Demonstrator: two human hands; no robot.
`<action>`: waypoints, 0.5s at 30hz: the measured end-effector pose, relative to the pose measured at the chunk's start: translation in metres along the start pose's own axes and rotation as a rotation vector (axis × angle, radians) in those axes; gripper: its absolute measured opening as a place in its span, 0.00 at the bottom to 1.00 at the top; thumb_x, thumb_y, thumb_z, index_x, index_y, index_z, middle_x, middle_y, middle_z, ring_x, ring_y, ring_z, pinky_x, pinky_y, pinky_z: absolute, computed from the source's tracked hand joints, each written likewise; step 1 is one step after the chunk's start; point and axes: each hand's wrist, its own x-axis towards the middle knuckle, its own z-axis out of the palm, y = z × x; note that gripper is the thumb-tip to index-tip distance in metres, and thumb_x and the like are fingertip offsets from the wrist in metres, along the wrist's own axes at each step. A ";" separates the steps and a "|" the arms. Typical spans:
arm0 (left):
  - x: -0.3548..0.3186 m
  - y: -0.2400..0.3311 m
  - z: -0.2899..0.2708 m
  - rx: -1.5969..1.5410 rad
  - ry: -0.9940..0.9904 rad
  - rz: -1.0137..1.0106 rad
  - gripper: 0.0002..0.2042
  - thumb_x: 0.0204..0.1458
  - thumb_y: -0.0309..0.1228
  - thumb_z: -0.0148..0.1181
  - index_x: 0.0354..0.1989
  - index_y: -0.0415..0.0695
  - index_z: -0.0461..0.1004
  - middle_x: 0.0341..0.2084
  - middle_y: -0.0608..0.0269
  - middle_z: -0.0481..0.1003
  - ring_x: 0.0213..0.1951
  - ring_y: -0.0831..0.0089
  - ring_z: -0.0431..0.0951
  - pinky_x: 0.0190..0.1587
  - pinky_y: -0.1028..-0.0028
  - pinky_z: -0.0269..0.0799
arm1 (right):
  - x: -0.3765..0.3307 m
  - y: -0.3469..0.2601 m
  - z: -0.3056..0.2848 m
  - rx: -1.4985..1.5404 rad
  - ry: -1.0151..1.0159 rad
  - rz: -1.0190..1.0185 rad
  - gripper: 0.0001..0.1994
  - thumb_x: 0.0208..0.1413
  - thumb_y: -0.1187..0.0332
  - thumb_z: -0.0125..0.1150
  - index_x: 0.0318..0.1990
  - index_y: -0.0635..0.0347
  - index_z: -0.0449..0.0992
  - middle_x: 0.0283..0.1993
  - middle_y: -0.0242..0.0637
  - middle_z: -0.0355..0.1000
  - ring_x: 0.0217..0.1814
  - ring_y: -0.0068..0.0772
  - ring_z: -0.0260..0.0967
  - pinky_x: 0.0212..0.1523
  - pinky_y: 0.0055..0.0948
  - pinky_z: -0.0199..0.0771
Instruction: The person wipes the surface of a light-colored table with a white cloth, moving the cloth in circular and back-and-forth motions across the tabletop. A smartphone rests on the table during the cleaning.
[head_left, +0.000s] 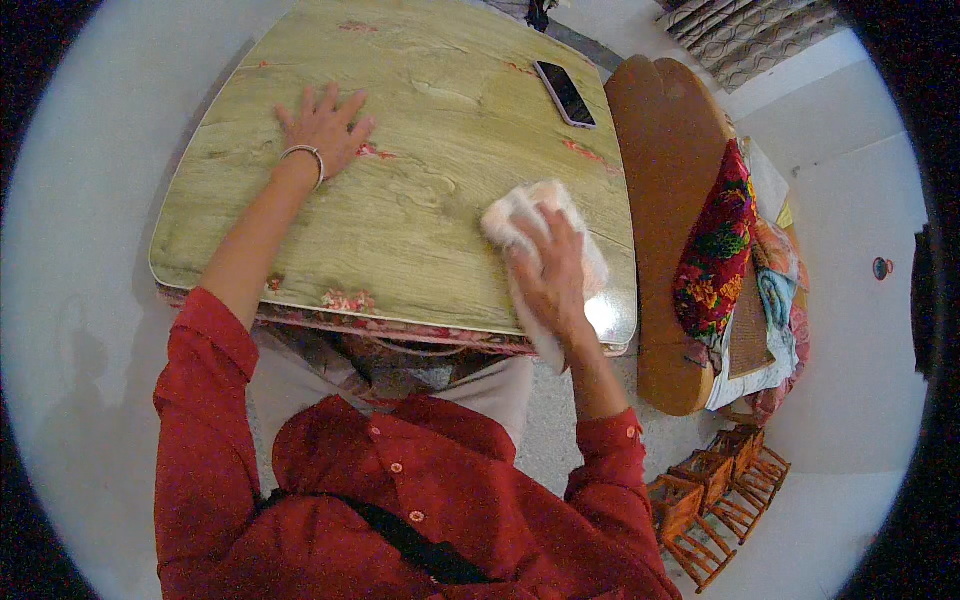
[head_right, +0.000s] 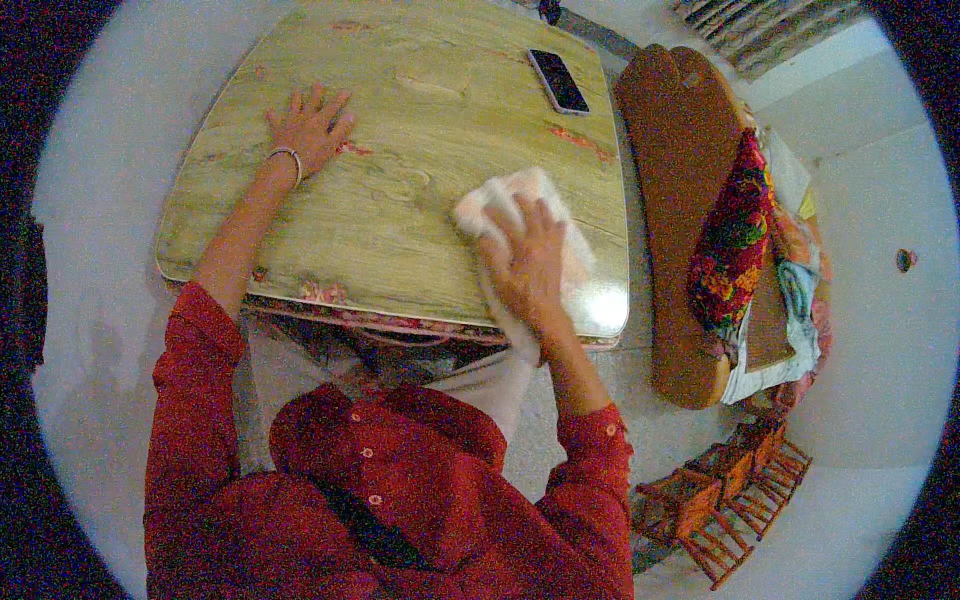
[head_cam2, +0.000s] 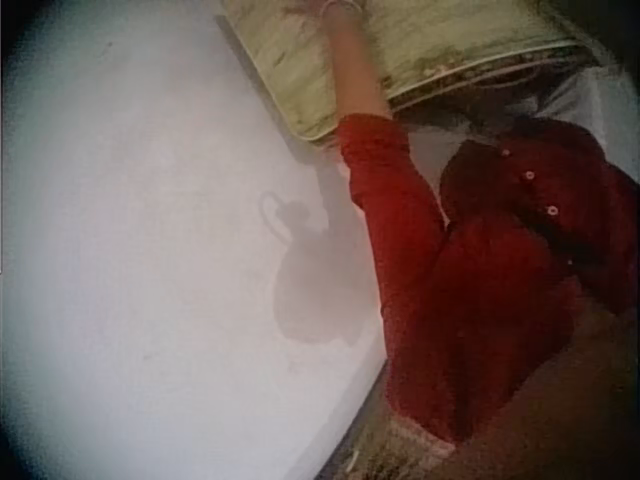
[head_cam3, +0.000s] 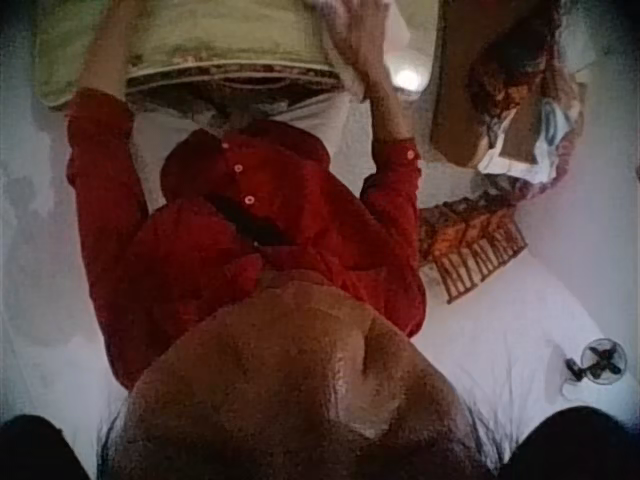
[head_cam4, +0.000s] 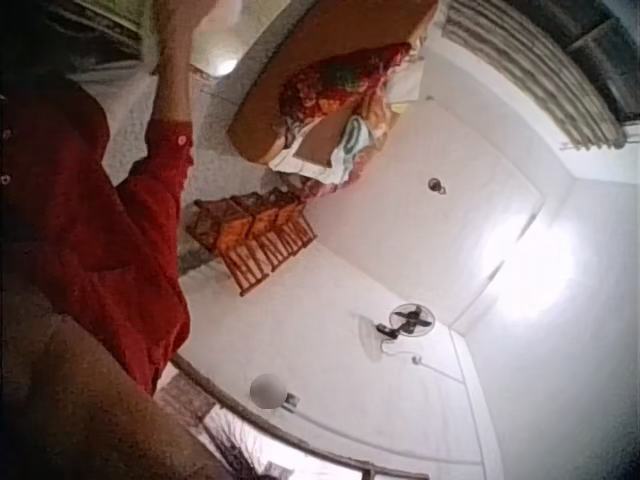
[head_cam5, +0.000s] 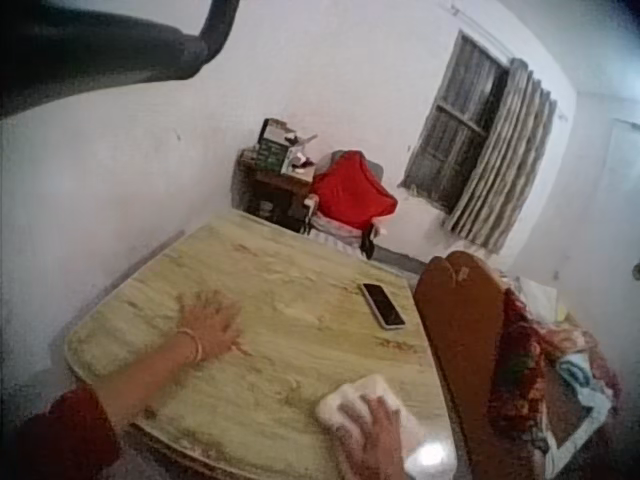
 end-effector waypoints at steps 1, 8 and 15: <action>-0.001 0.001 -0.001 -0.015 -0.009 0.004 0.27 0.58 0.55 0.36 0.66 0.65 0.53 0.69 0.62 0.47 0.68 0.51 0.44 0.60 0.32 0.36 | -0.011 -0.013 -0.008 0.017 -0.036 -0.031 0.20 0.53 0.58 0.56 0.55 0.46 0.72 0.65 0.46 0.56 0.70 0.56 0.46 0.67 0.59 0.36; -0.002 0.004 -0.001 0.029 -0.029 -0.017 0.27 0.58 0.55 0.35 0.67 0.66 0.53 0.69 0.63 0.46 0.69 0.53 0.44 0.61 0.32 0.36 | -0.071 0.038 -0.038 -0.039 0.006 0.178 0.21 0.54 0.59 0.56 0.56 0.48 0.71 0.67 0.47 0.55 0.71 0.55 0.45 0.68 0.57 0.36; -0.001 0.007 -0.009 0.013 -0.037 -0.030 0.27 0.58 0.55 0.36 0.66 0.65 0.53 0.69 0.62 0.46 0.69 0.52 0.43 0.61 0.32 0.34 | 0.012 0.035 0.003 -0.110 0.148 0.146 0.18 0.55 0.56 0.55 0.52 0.47 0.74 0.63 0.47 0.59 0.65 0.53 0.52 0.62 0.57 0.48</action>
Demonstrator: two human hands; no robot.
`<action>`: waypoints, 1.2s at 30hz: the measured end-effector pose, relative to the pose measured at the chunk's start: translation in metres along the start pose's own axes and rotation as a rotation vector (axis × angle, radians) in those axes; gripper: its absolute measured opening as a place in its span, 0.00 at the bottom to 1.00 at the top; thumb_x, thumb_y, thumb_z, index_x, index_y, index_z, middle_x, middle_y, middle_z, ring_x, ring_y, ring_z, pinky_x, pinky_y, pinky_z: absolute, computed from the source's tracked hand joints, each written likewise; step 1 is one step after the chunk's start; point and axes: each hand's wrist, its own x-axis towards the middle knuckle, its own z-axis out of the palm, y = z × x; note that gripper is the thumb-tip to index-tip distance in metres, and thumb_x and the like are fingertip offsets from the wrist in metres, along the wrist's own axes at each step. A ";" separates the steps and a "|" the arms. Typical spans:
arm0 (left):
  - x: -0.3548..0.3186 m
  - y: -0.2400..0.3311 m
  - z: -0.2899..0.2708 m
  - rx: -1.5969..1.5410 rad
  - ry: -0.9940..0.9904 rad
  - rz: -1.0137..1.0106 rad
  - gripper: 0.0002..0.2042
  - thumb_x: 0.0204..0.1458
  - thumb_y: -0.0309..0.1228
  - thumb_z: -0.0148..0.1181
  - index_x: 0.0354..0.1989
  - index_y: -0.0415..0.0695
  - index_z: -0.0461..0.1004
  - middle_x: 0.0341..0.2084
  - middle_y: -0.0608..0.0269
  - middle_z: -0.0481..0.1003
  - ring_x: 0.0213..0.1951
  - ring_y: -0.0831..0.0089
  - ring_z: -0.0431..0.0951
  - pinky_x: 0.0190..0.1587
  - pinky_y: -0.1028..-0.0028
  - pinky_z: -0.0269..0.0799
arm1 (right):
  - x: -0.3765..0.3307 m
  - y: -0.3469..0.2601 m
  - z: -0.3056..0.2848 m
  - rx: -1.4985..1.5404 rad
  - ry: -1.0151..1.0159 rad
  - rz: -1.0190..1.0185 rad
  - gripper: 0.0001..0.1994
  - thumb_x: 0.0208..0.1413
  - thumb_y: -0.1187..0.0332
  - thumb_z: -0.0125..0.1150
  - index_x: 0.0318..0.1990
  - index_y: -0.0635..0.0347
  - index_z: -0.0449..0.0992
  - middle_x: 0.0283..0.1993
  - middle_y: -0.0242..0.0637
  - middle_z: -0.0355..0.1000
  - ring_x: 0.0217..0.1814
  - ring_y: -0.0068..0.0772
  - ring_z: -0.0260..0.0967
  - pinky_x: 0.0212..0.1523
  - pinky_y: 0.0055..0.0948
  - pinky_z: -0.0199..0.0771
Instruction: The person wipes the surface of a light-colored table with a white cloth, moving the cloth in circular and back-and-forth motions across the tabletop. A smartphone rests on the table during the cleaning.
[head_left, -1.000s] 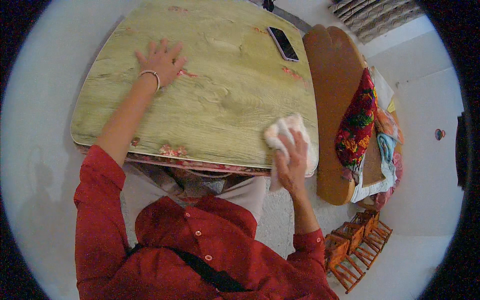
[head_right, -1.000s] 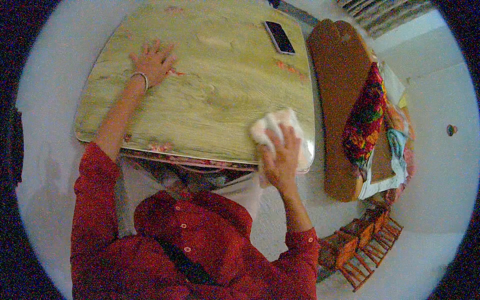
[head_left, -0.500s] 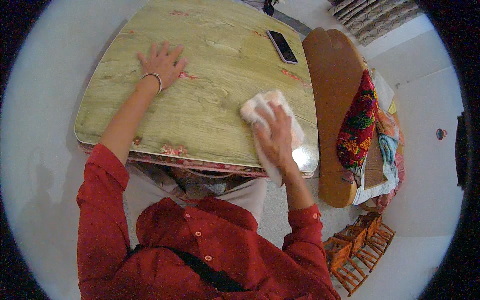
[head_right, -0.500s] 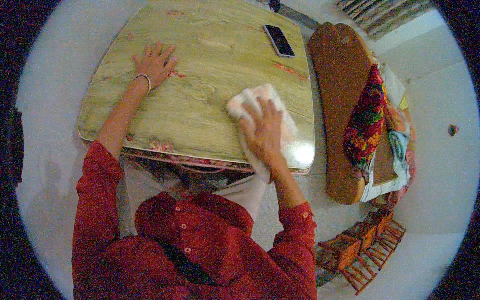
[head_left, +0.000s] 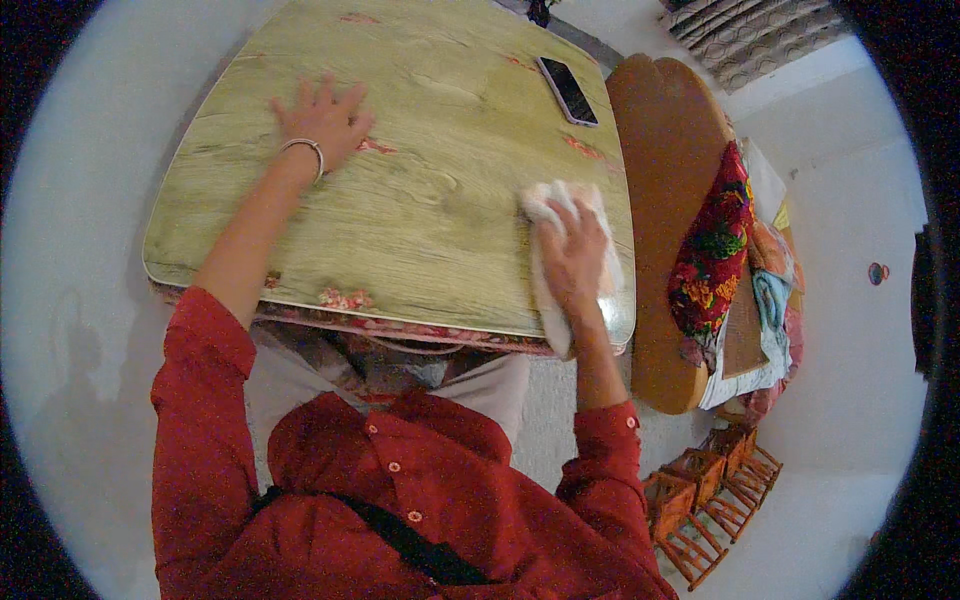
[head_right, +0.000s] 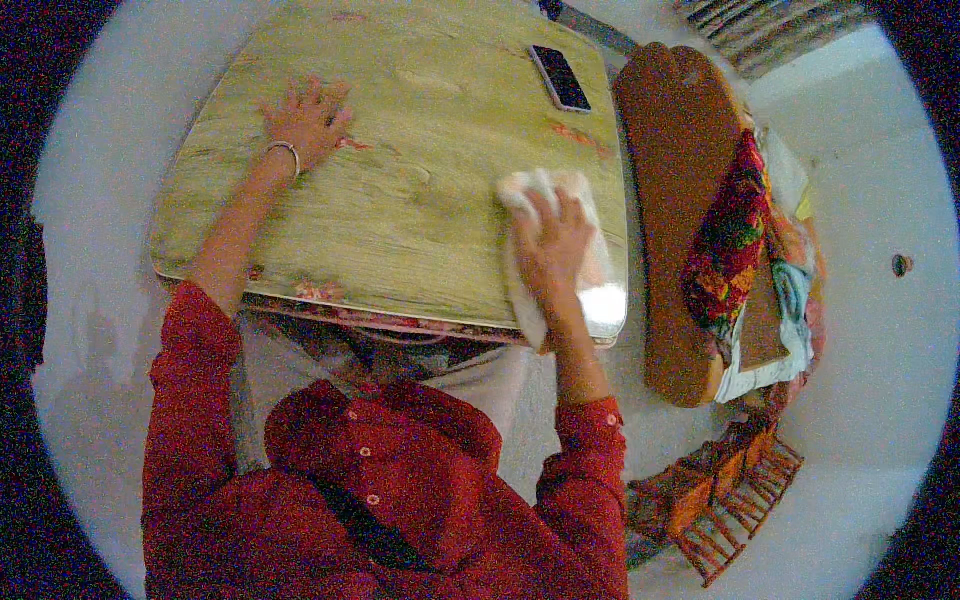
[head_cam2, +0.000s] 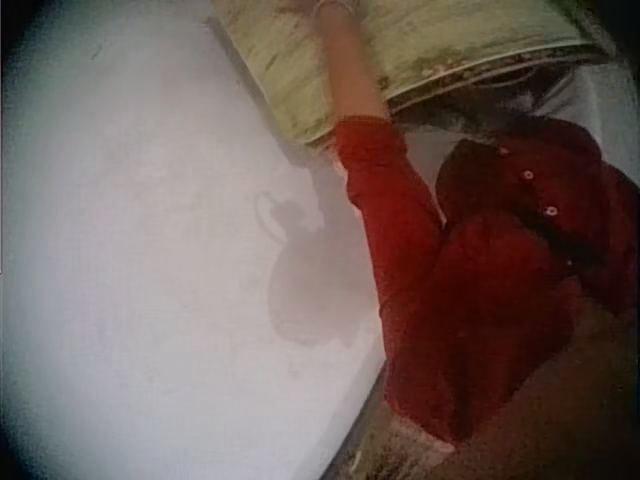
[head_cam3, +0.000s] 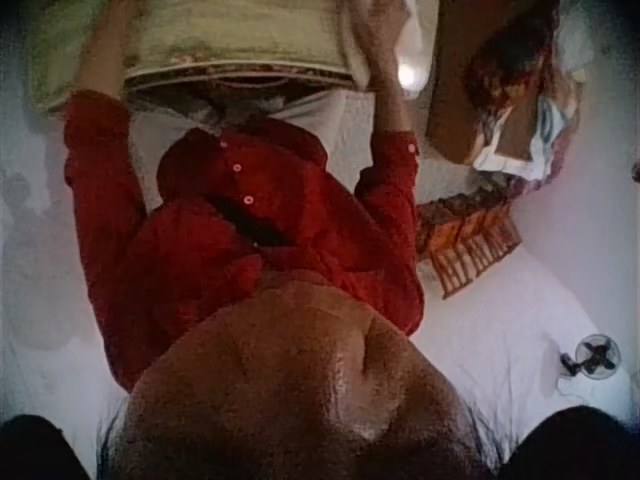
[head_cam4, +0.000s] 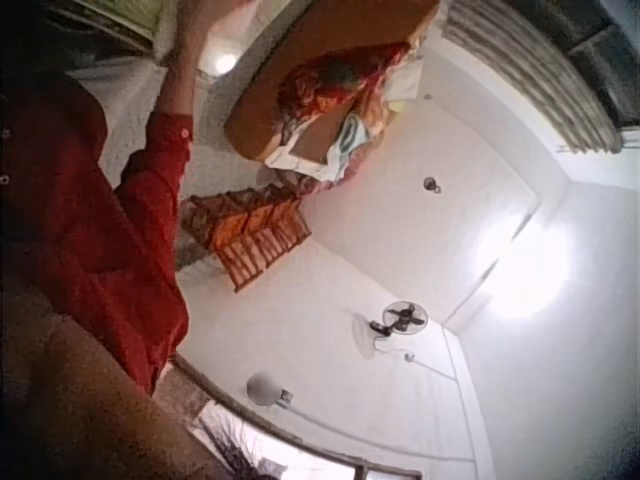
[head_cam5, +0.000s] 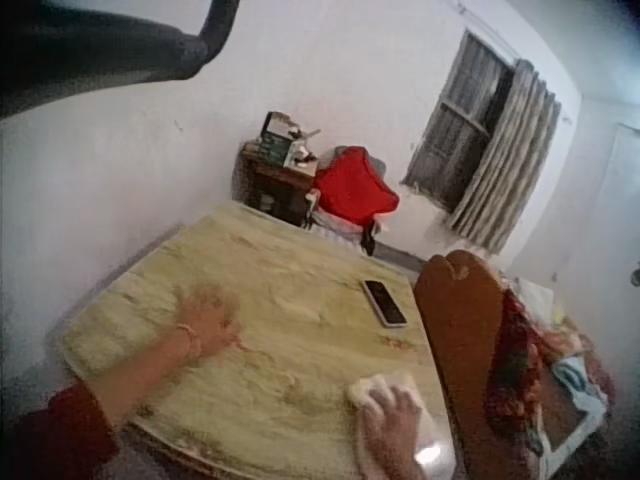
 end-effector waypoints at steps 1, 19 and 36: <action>0.000 -0.001 -0.001 -0.008 -0.022 -0.001 0.27 0.58 0.55 0.36 0.66 0.64 0.54 0.69 0.61 0.46 0.69 0.52 0.43 0.61 0.32 0.33 | 0.006 -0.020 0.009 0.013 -0.014 -0.041 0.18 0.54 0.55 0.55 0.52 0.47 0.74 0.63 0.47 0.59 0.65 0.53 0.52 0.60 0.58 0.49; -0.001 -0.003 0.002 0.008 0.043 0.005 0.27 0.58 0.55 0.35 0.66 0.65 0.54 0.69 0.61 0.46 0.69 0.53 0.42 0.61 0.32 0.33 | 0.010 -0.004 -0.006 0.056 -0.059 -0.036 0.19 0.55 0.57 0.55 0.53 0.48 0.73 0.63 0.47 0.59 0.65 0.55 0.52 0.63 0.52 0.47; -0.002 0.000 0.005 -0.018 0.019 0.030 0.27 0.58 0.55 0.36 0.66 0.64 0.53 0.69 0.60 0.46 0.69 0.51 0.42 0.61 0.32 0.34 | -0.019 -0.010 -0.029 0.098 -0.166 -0.144 0.20 0.52 0.58 0.56 0.54 0.49 0.73 0.63 0.48 0.59 0.66 0.56 0.52 0.66 0.53 0.44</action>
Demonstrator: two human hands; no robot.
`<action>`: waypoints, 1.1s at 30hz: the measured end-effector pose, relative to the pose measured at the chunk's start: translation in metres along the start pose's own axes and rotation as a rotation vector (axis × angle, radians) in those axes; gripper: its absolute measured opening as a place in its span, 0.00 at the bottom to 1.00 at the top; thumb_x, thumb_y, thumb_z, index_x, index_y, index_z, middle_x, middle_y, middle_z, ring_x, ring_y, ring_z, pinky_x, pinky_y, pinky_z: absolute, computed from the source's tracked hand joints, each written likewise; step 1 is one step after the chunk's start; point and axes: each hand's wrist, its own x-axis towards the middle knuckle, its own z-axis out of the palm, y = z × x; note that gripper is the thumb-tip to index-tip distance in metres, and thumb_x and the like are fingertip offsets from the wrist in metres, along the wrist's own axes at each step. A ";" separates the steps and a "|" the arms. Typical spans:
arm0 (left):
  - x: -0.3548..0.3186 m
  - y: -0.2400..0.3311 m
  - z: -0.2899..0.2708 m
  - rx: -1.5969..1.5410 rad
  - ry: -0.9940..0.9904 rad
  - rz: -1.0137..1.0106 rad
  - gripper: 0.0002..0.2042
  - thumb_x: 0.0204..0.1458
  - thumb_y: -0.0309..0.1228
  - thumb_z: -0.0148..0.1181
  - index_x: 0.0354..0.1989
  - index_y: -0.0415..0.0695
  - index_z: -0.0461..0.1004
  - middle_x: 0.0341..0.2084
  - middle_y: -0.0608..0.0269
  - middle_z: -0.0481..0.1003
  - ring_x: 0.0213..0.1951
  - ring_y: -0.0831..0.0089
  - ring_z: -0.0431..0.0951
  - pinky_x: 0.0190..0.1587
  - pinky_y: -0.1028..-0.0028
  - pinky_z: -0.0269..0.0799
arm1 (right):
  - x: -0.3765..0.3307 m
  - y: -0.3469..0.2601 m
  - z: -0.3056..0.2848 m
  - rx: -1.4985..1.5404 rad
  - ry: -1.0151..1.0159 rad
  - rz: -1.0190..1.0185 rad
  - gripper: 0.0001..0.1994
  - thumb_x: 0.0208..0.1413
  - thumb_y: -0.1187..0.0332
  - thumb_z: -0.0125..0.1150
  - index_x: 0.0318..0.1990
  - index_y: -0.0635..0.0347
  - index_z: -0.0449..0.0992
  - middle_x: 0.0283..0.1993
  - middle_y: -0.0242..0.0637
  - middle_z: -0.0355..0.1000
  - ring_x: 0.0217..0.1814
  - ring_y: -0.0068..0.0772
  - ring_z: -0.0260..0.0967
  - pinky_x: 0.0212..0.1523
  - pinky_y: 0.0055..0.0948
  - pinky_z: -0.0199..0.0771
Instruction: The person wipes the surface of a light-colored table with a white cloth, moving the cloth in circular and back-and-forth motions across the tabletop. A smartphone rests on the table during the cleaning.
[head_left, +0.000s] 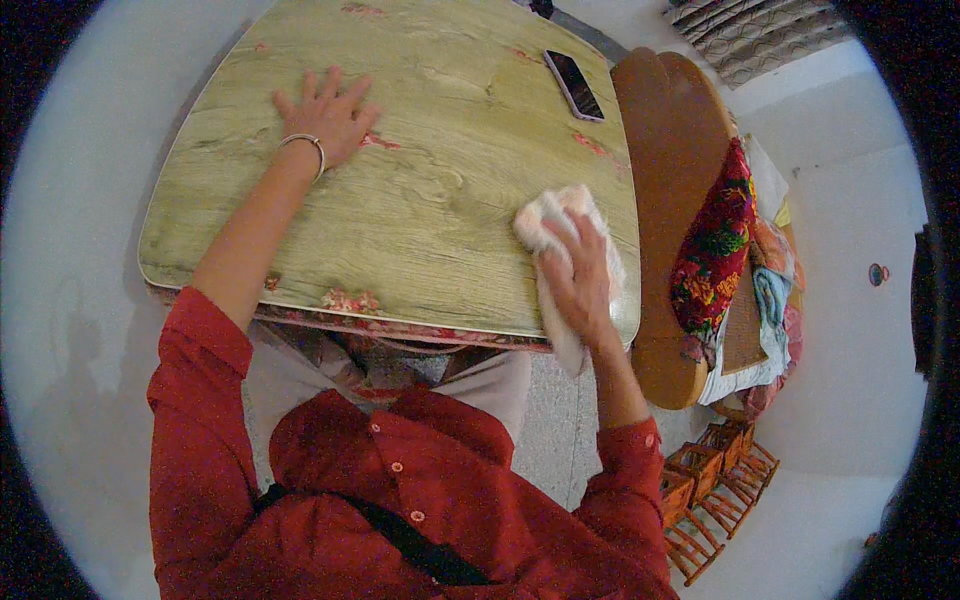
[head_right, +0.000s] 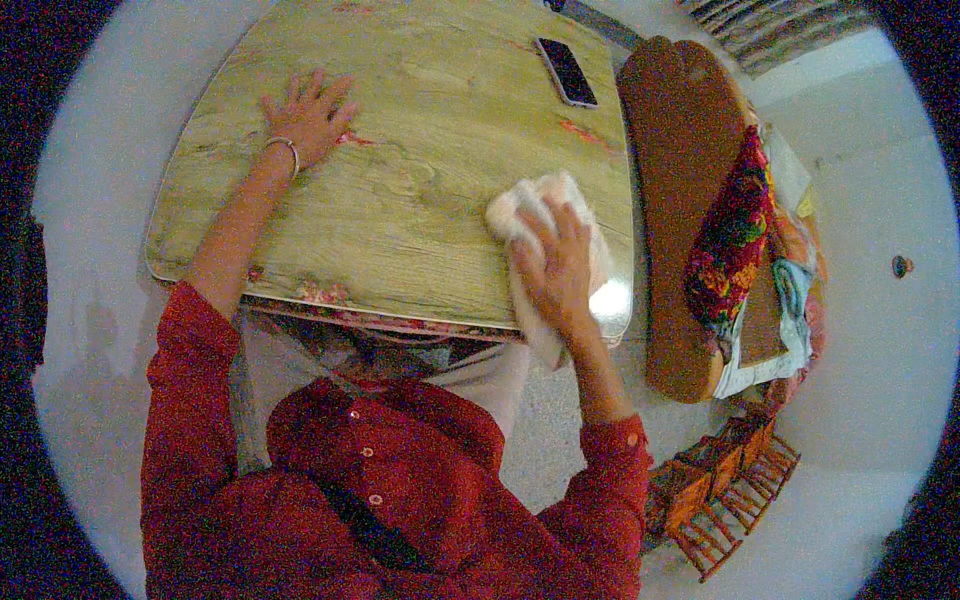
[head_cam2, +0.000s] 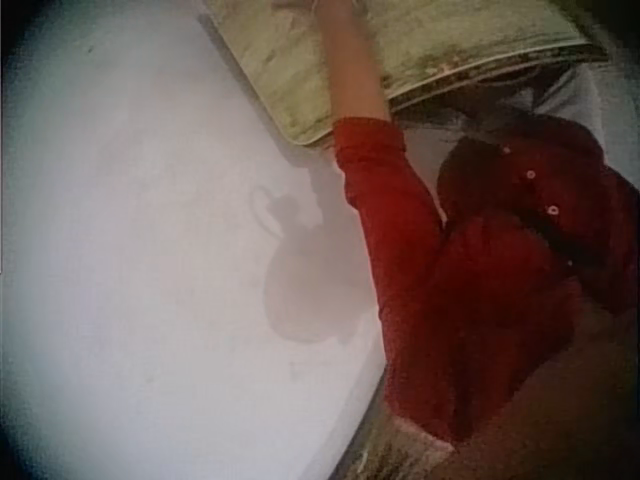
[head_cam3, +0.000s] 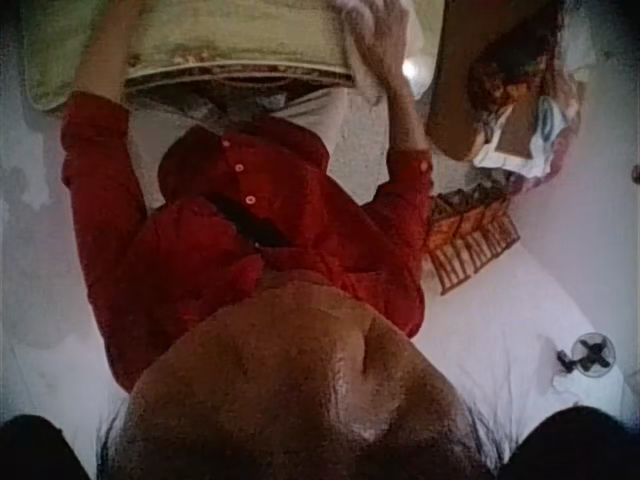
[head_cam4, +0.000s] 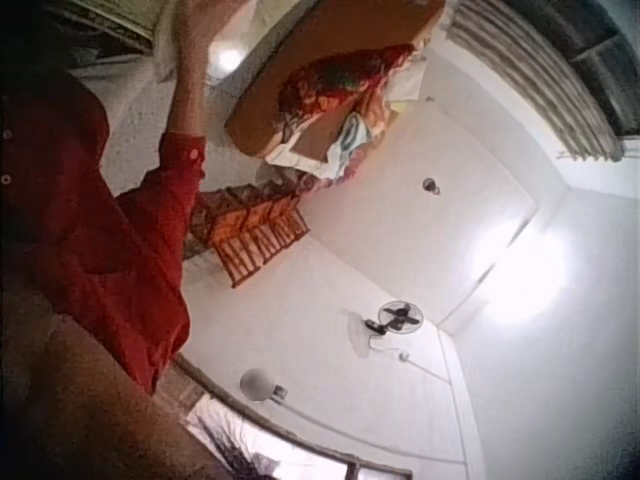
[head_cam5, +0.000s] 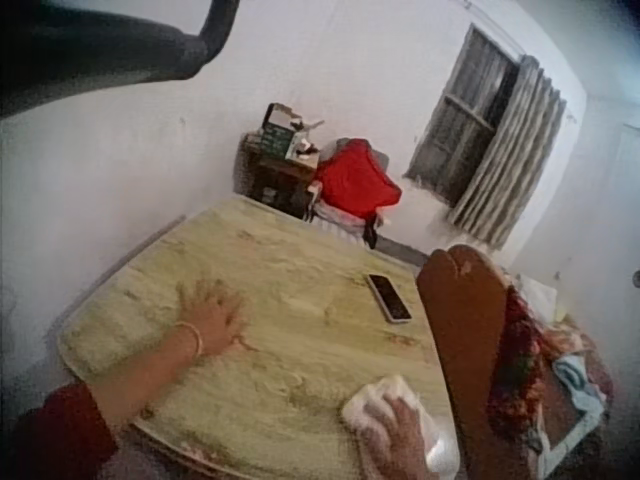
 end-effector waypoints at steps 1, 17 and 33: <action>0.001 0.001 -0.002 0.003 0.011 0.001 0.27 0.58 0.55 0.36 0.66 0.64 0.54 0.69 0.60 0.47 0.69 0.51 0.42 0.61 0.31 0.34 | 0.014 0.014 0.005 -0.005 0.048 0.040 0.20 0.53 0.58 0.56 0.53 0.49 0.73 0.62 0.48 0.59 0.65 0.55 0.53 0.65 0.52 0.46; 0.001 -0.002 0.001 -0.031 -0.018 -0.006 0.27 0.58 0.55 0.36 0.66 0.65 0.54 0.69 0.61 0.46 0.69 0.52 0.42 0.62 0.33 0.33 | 0.008 -0.043 0.014 0.057 -0.135 -0.196 0.21 0.52 0.58 0.58 0.54 0.49 0.73 0.66 0.46 0.57 0.69 0.56 0.47 0.68 0.55 0.40; 0.001 -0.008 0.001 -0.030 0.041 0.013 0.26 0.58 0.54 0.38 0.65 0.64 0.56 0.68 0.61 0.49 0.68 0.51 0.44 0.60 0.30 0.36 | 0.093 -0.041 0.061 0.059 0.012 -0.286 0.20 0.53 0.54 0.55 0.52 0.48 0.74 0.62 0.47 0.60 0.64 0.55 0.54 0.64 0.59 0.46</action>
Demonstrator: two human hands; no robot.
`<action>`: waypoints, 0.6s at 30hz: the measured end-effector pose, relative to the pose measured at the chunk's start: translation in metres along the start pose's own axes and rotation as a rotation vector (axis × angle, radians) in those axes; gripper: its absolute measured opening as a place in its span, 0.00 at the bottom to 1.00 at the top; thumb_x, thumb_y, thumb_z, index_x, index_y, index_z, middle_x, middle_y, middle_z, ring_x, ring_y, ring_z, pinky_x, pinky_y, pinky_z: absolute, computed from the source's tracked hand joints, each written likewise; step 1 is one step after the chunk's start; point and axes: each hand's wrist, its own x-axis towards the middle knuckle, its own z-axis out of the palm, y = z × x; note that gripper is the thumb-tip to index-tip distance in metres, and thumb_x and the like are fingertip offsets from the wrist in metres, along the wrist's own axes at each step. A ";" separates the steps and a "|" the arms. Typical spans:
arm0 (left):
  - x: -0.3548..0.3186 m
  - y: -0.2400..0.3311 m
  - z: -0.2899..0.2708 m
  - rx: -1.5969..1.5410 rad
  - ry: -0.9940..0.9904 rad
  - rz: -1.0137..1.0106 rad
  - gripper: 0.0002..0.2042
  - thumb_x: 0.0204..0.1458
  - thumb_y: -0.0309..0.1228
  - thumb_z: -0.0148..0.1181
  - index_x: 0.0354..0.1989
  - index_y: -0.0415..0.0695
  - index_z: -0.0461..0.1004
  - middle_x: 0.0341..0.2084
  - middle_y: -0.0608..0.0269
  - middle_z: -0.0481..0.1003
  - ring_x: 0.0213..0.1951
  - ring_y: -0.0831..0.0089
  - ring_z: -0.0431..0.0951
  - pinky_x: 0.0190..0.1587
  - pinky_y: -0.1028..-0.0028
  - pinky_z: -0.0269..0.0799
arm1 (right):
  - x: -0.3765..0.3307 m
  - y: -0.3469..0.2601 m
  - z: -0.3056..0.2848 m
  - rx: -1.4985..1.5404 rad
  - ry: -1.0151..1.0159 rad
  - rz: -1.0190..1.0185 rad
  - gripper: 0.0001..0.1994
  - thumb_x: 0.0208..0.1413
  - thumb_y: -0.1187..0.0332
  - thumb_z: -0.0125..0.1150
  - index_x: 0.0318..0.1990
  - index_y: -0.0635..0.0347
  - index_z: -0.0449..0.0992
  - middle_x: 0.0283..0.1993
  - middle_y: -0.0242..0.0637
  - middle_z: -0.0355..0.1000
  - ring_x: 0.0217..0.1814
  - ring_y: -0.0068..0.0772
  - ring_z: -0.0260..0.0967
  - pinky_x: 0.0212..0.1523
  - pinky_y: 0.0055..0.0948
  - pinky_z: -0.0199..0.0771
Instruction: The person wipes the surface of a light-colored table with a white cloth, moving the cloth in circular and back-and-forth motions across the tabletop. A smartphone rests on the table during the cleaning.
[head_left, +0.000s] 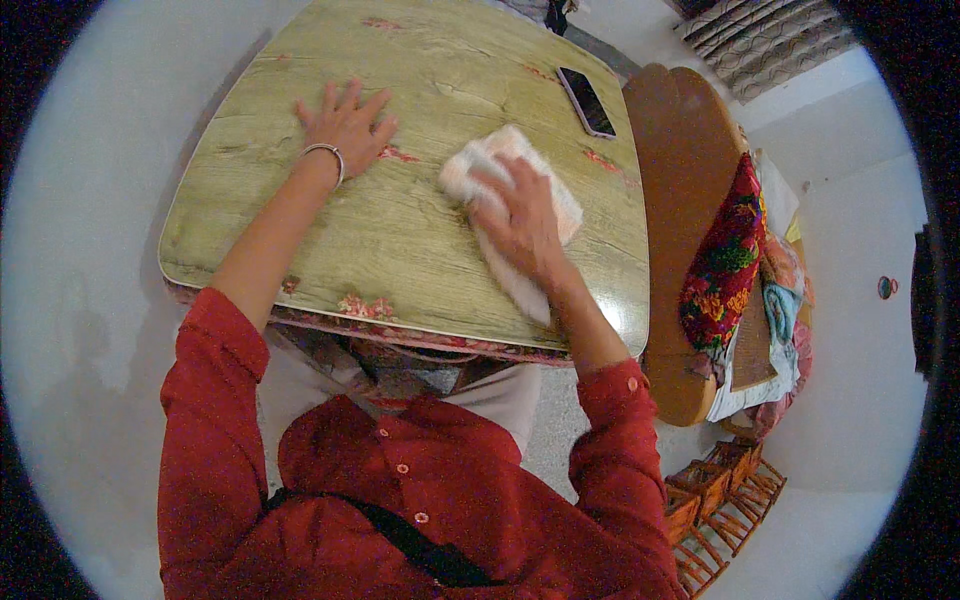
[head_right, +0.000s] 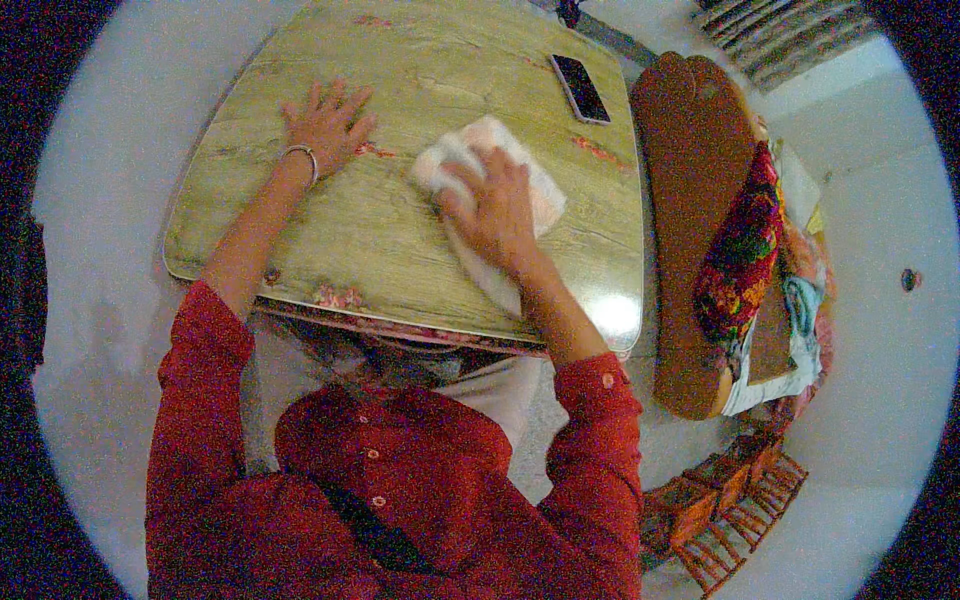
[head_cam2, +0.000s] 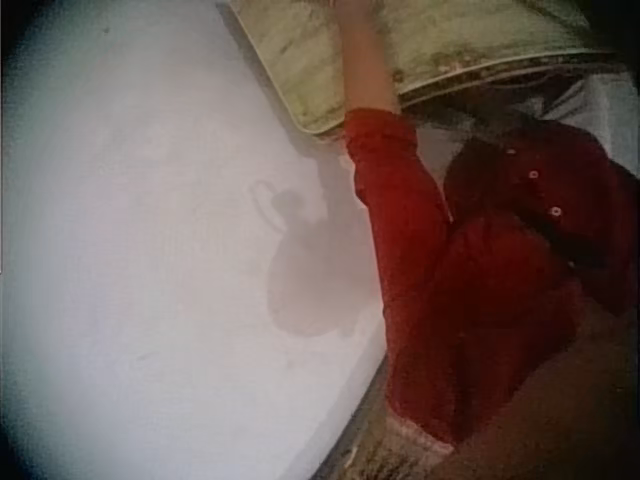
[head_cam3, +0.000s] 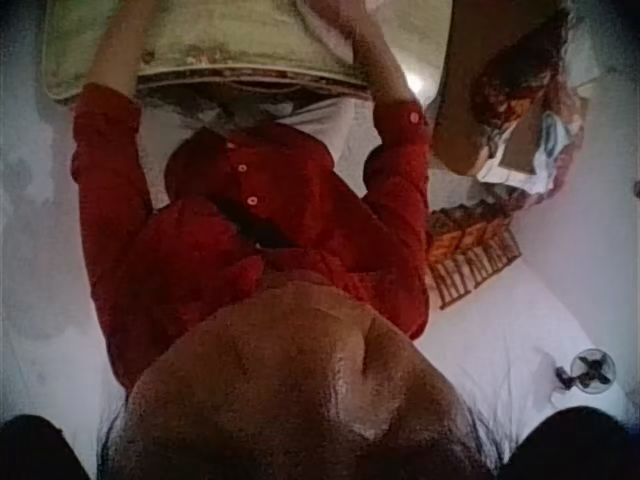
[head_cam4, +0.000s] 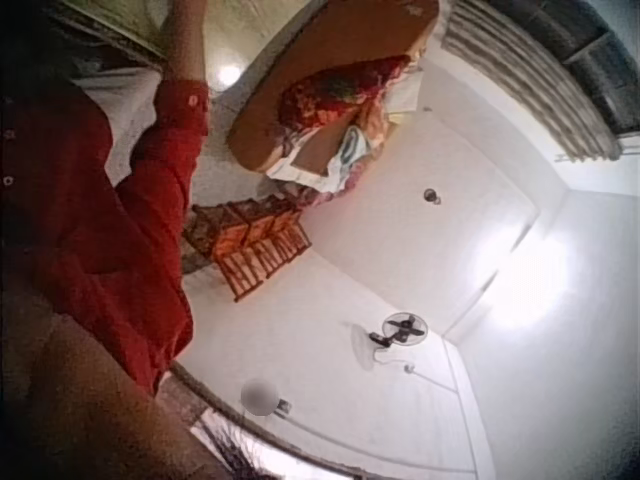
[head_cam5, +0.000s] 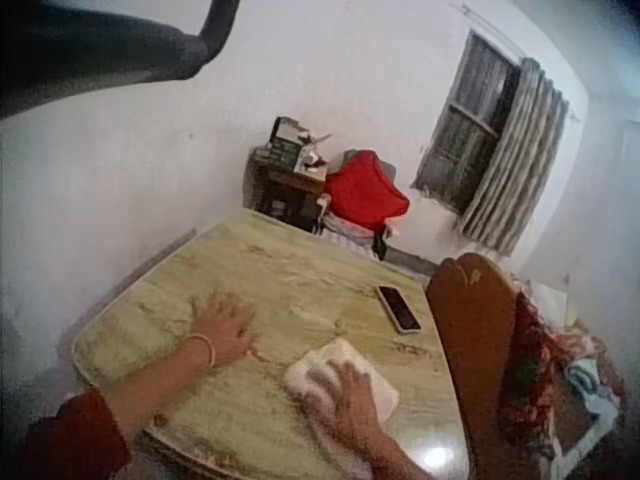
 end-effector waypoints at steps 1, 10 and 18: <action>-0.001 -0.002 0.001 -0.002 -0.007 -0.006 0.26 0.58 0.54 0.38 0.65 0.64 0.56 0.68 0.60 0.49 0.68 0.51 0.44 0.60 0.30 0.36 | -0.014 -0.014 -0.009 0.027 -0.047 -0.024 0.20 0.53 0.55 0.56 0.53 0.48 0.74 0.63 0.47 0.59 0.65 0.55 0.52 0.65 0.58 0.44; 0.001 0.010 0.002 -0.018 -0.010 -0.015 0.26 0.58 0.53 0.38 0.65 0.65 0.55 0.68 0.61 0.48 0.69 0.52 0.42 0.61 0.31 0.35 | -0.076 0.057 -0.051 -0.024 0.086 0.338 0.21 0.53 0.57 0.57 0.55 0.49 0.73 0.63 0.46 0.59 0.66 0.54 0.51 0.67 0.51 0.46; 0.000 0.006 -0.004 0.014 -0.004 -0.023 0.25 0.58 0.54 0.38 0.65 0.65 0.56 0.68 0.61 0.49 0.68 0.52 0.44 0.61 0.31 0.36 | 0.040 0.064 0.010 -0.100 0.116 0.157 0.20 0.54 0.51 0.54 0.50 0.48 0.75 0.60 0.49 0.62 0.63 0.52 0.55 0.60 0.48 0.55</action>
